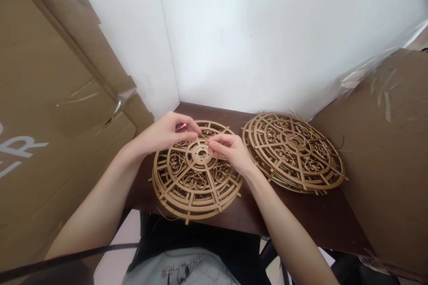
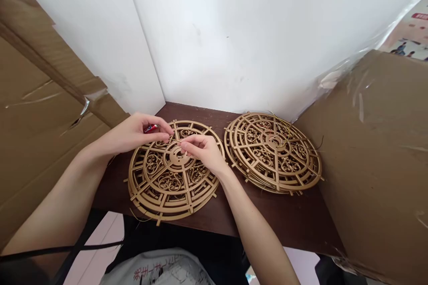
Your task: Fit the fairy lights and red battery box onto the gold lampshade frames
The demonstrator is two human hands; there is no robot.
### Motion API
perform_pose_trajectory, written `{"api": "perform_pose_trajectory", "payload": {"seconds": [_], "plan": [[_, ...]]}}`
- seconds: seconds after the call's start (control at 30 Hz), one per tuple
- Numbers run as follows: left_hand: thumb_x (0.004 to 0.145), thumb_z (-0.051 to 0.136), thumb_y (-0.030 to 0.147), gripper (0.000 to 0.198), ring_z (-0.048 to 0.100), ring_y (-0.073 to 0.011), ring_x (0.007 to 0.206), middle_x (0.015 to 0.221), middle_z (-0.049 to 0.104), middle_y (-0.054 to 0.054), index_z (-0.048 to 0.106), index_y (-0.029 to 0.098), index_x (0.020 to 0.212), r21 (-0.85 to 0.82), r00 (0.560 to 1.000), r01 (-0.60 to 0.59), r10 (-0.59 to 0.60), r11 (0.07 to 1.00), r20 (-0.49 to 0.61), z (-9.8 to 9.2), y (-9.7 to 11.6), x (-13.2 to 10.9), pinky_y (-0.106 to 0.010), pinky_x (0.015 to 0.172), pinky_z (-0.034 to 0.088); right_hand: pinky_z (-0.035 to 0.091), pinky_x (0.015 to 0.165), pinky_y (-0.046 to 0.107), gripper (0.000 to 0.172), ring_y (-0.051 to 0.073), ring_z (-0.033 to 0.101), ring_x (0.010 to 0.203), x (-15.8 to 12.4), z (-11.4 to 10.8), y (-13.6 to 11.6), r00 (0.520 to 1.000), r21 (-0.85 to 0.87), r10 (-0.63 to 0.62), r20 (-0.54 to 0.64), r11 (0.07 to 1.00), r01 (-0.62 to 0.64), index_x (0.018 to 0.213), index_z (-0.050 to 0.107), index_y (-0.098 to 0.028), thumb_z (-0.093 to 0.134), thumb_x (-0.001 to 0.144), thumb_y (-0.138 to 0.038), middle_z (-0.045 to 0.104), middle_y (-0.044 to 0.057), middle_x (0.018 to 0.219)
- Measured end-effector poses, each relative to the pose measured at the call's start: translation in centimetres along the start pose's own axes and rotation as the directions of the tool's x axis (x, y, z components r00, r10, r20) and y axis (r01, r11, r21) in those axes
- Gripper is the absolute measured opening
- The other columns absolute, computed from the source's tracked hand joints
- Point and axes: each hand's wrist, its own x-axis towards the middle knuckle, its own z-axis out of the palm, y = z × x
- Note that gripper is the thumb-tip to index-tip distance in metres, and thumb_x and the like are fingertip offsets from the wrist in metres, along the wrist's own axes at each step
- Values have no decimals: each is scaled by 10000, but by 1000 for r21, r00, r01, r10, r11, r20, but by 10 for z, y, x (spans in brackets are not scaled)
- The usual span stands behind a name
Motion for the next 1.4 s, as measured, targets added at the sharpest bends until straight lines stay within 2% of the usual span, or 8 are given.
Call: {"api": "perform_pose_trajectory", "payload": {"seconds": [0.3,0.53,0.63,0.8,0.9,1.03,1.2,1.4], "plan": [[829,571,387,246,635,-144,774,852,720,-6,714,191,871,27,998,11,-13,1000,60,19,-7,-24,-243,718,478,491,699,259,138,116,595,667,-5,-13,-3,994,-53,-93,-58,995,90,779,691,-182,683,795,-319,657,-1,689],[892,473,309,244,614,-162,806,908,695,-17,688,196,867,456,988,-69,125,887,-92,34,0,-12,-271,698,440,466,952,357,233,188,594,1064,-7,-12,-11,937,-340,-345,-59,889,306,1082,667,-239,613,856,-257,661,49,1107],[901,458,276,242,611,-171,787,903,689,-20,687,202,881,624,979,-86,181,777,-91,44,6,-4,-263,619,403,508,873,336,209,185,618,991,-7,-9,-6,914,-439,-404,-47,830,345,1058,683,-249,579,877,-236,665,45,1063],[919,436,274,267,594,-159,734,822,664,-33,677,181,852,720,956,-115,273,684,-107,54,14,3,-243,545,348,497,557,261,178,120,597,603,-7,-6,1,929,-419,-353,-115,865,277,984,718,-239,575,879,-248,669,35,897],[920,440,294,276,593,-157,737,817,664,-37,676,170,851,686,942,-129,306,716,-142,55,17,3,-244,553,360,470,593,262,159,139,591,670,-8,-9,-5,931,-461,-339,-138,853,242,954,735,-237,606,862,-255,665,27,818],[892,499,324,223,591,-138,740,880,671,-23,672,186,921,511,942,-157,283,845,-178,51,13,0,-249,617,414,447,661,270,114,149,580,753,-13,-19,-19,973,-483,-229,-29,855,186,884,746,-218,655,824,-251,663,26,812],[855,530,346,223,581,-158,731,957,635,-30,690,224,951,457,970,89,26,885,-240,49,-5,-7,-279,616,415,318,498,221,175,77,410,543,-17,-31,-29,997,-252,29,70,968,-11,793,680,-165,658,818,-337,543,-21,650],[843,524,290,231,588,-192,758,869,632,-55,739,218,798,524,997,75,-83,848,-8,69,-5,-3,-281,614,404,224,479,211,219,58,298,510,-16,-36,-29,997,258,24,80,965,-44,748,582,-163,696,786,-345,426,-50,599]]}}
